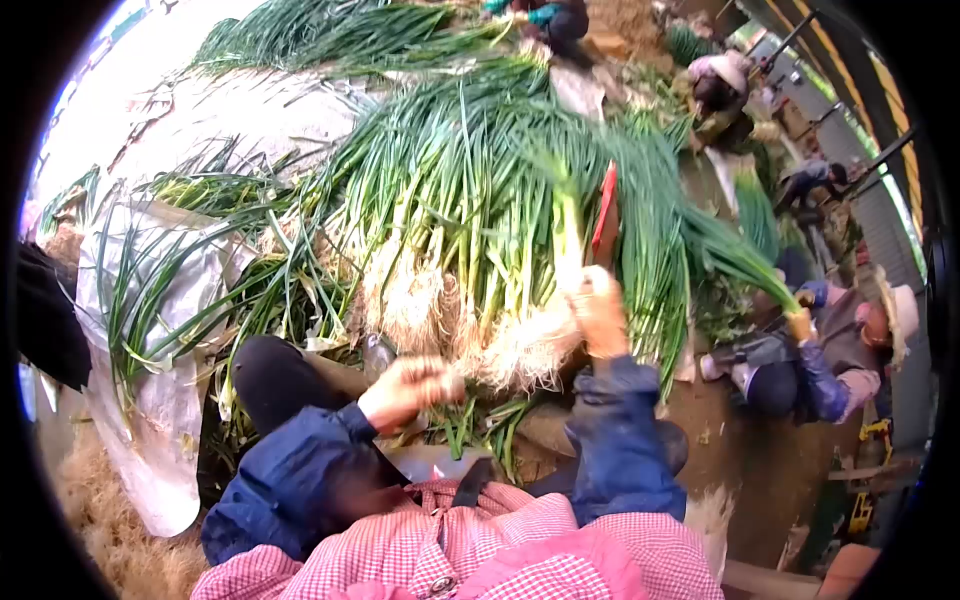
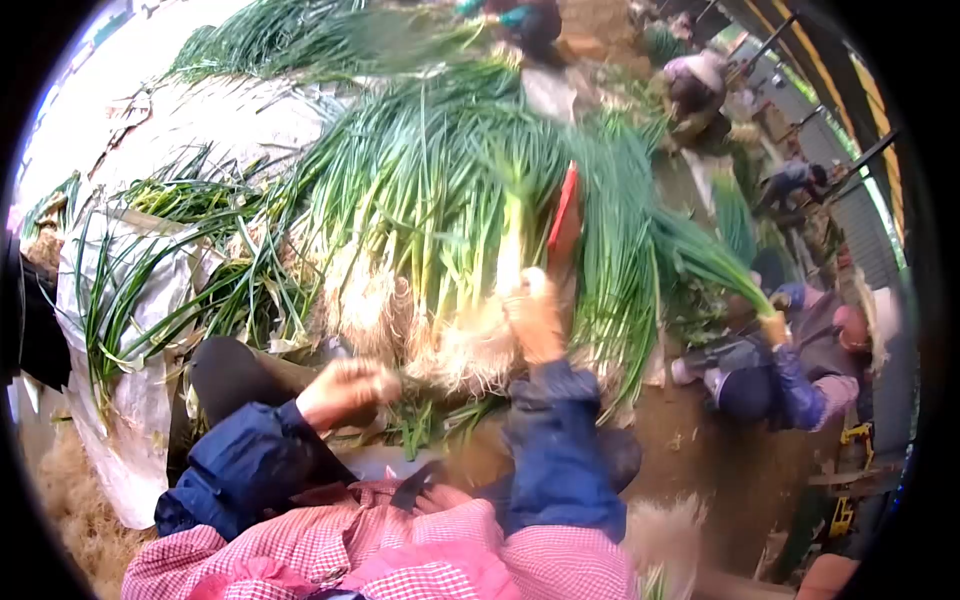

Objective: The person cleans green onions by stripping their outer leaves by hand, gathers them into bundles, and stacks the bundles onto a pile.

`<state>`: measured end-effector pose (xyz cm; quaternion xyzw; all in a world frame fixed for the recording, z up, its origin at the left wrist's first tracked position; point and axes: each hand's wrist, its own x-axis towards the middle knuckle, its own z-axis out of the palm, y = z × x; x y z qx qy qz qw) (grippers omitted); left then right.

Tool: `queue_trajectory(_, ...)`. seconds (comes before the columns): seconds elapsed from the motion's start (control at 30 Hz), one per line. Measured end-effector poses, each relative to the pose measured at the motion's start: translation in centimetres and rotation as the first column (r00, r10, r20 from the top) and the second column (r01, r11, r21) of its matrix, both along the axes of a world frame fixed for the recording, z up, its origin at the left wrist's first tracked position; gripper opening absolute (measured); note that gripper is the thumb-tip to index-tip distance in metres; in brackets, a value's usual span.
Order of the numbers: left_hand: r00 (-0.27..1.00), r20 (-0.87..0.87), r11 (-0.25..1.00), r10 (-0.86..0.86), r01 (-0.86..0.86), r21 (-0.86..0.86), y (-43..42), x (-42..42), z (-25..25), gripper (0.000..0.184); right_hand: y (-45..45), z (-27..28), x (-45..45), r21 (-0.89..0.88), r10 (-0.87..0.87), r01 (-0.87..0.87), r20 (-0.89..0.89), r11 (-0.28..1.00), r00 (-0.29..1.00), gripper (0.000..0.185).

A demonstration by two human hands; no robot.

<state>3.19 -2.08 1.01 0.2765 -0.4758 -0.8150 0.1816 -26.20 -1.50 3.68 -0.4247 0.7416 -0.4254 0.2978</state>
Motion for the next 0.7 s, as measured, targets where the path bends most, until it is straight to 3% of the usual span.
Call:
queue_trajectory(0.03,0.984,-0.08,0.985,0.158,-0.151,0.084,-0.6,-1.1,-0.5,0.019,1.5,2.2,0.5,-0.077,0.002,0.014,0.198,0.997,0.98,0.02)
queue_trajectory(0.07,0.972,0.006,0.96,0.235,-0.233,0.156,-1.1,-2.5,-0.9,0.022,2.4,1.0,0.9,0.018,-0.014,0.007,0.367,1.0,0.93,0.025)
queue_trajectory(0.1,0.977,-0.092,0.96,0.19,-0.165,0.225,-1.5,-3.5,-2.6,0.021,3.5,-2.2,2.7,0.057,-0.015,-0.012,0.448,0.998,0.894,0.029)
queue_trajectory(0.17,0.981,0.006,0.947,0.196,-0.191,0.257,0.5,-7.5,-5.2,0.02,5.0,-7.9,5.4,0.101,-0.015,-0.049,0.547,0.994,0.837,0.034)
queue_trajectory(0.2,0.992,0.021,0.991,0.127,-0.128,0.047,1.7,-7.7,-6.5,0.014,5.4,-10.4,6.2,0.105,-0.007,-0.065,0.571,0.992,0.821,0.035)
queue_trajectory(0.23,0.97,-0.063,0.96,0.236,-0.222,0.173,2.6,-8.1,-5.0,0.016,4.6,-8.9,6.1,0.107,0.118,-0.202,0.52,0.974,0.846,0.035)
queue_trajectory(0.3,0.946,-0.122,0.947,0.3,-0.28,0.156,3.2,-8.4,-5.2,0.018,3.2,-7.2,5.7,0.089,0.17,-0.267,0.572,0.96,0.802,0.031)
queue_trajectory(0.33,0.928,-0.118,0.914,0.352,-0.314,0.258,3.5,-8.6,-5.5,0.021,2.2,-6.0,5.2,0.075,0.141,-0.236,0.615,0.969,0.776,0.03)
queue_trajectory(0.37,0.931,-0.113,0.917,0.346,-0.311,0.249,3.9,-8.9,-4.7,0.021,0.7,-4.6,4.5,0.062,0.101,-0.185,0.652,0.981,0.751,0.03)
queue_trajectory(0.43,0.96,0.015,0.953,0.281,-0.277,-0.119,4.3,-9.5,-0.3,0.024,-2.5,-0.9,3.7,-0.035,0.057,-0.046,0.671,0.998,0.739,0.031)
queue_trajectory(0.47,0.958,-0.086,0.959,0.272,-0.278,-0.057,4.8,-9.9,3.2,0.024,-4.0,0.4,3.4,-0.193,0.108,0.025,0.647,0.981,0.755,0.027)
queue_trajectory(0.5,0.946,-0.178,0.962,0.271,-0.272,0.02,5.8,-9.9,6.3,0.025,-4.6,4.3,4.1,-0.224,0.083,0.119,0.721,0.967,0.688,0.023)
queue_trajectory(0.53,0.914,-0.285,0.958,0.287,-0.278,0.073,6.6,-9.5,7.4,0.026,-5.0,5.7,4.6,-0.316,0.171,0.107,0.734,0.943,0.657,0.022)
queue_trajectory(0.57,0.912,-0.224,0.939,0.343,-0.341,0.053,7.3,-8.9,8.2,0.027,-5.6,6.5,4.7,-0.412,0.265,0.097,0.731,0.906,0.629,0.021)
queue_trajectory(0.63,0.937,-0.158,0.942,0.312,-0.327,-0.075,6.5,-7.5,6.2,0.028,-7.8,3.1,5.0,-0.432,0.351,-0.189,0.332,0.882,0.875,0.023)
queue_trajectory(0.67,0.922,-0.135,0.925,0.364,-0.375,-0.064,6.2,-7.0,2.6,0.027,-7.6,0.5,5.6,-0.185,0.203,-0.156,0.273,0.97,0.94,0.026)
queue_trajectory(0.7,0.914,-0.089,0.918,0.395,-0.39,0.07,6.5,-6.6,0.1,0.027,-6.9,-0.8,6.6,0.078,0.102,-0.119,0.19,0.99,0.976,0.03)
